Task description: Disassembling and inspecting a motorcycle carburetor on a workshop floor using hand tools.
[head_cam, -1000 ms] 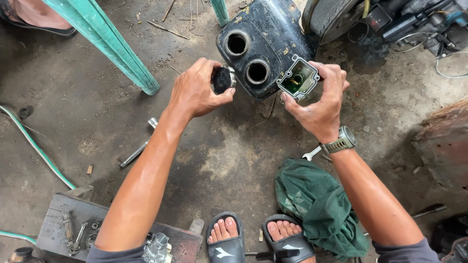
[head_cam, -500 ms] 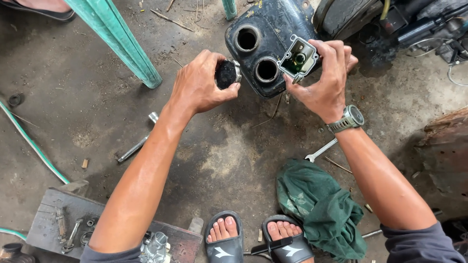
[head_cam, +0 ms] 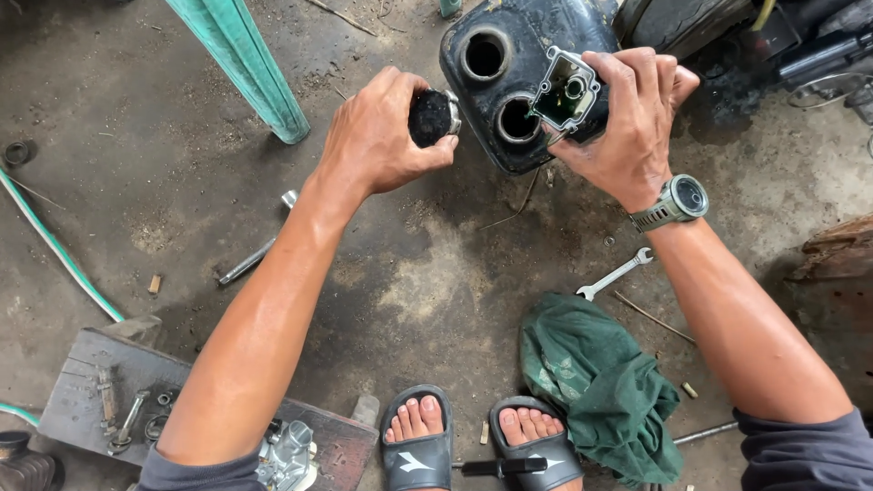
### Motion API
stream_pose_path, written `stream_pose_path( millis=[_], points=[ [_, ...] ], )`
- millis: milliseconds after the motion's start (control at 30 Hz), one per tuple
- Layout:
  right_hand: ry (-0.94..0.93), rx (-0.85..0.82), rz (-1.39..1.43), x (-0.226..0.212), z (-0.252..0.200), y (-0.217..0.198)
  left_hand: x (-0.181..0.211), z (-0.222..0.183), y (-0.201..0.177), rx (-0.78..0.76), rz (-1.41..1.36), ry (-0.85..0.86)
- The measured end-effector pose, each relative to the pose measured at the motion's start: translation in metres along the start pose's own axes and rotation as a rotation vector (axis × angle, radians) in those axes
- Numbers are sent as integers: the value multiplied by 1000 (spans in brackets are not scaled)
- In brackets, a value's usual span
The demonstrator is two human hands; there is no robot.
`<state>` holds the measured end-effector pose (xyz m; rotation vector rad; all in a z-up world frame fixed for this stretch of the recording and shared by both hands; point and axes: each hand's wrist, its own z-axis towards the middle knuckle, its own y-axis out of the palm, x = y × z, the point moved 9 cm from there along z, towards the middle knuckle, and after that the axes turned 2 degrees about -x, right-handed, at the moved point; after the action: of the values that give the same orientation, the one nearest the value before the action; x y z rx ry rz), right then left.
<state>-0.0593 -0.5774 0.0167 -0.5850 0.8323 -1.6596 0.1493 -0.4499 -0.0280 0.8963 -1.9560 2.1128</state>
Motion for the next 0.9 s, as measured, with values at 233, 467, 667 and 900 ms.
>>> stream_pose_path(
  millis=[233, 467, 667, 900],
  points=[
    [-71, -14, -75, -10, 5, -4, 6, -1, 0, 16, -7, 22],
    [-105, -30, -80, -13, 6, -8, 15, 3, 0, 36, -7, 51],
    [-121, 3, -89, -15, 7, -10, 23, 6, -1, 61, -12, 84],
    [-128, 21, -89, -20, 9, -15, 29, 9, 0, 74, 1, 113]
  ],
)
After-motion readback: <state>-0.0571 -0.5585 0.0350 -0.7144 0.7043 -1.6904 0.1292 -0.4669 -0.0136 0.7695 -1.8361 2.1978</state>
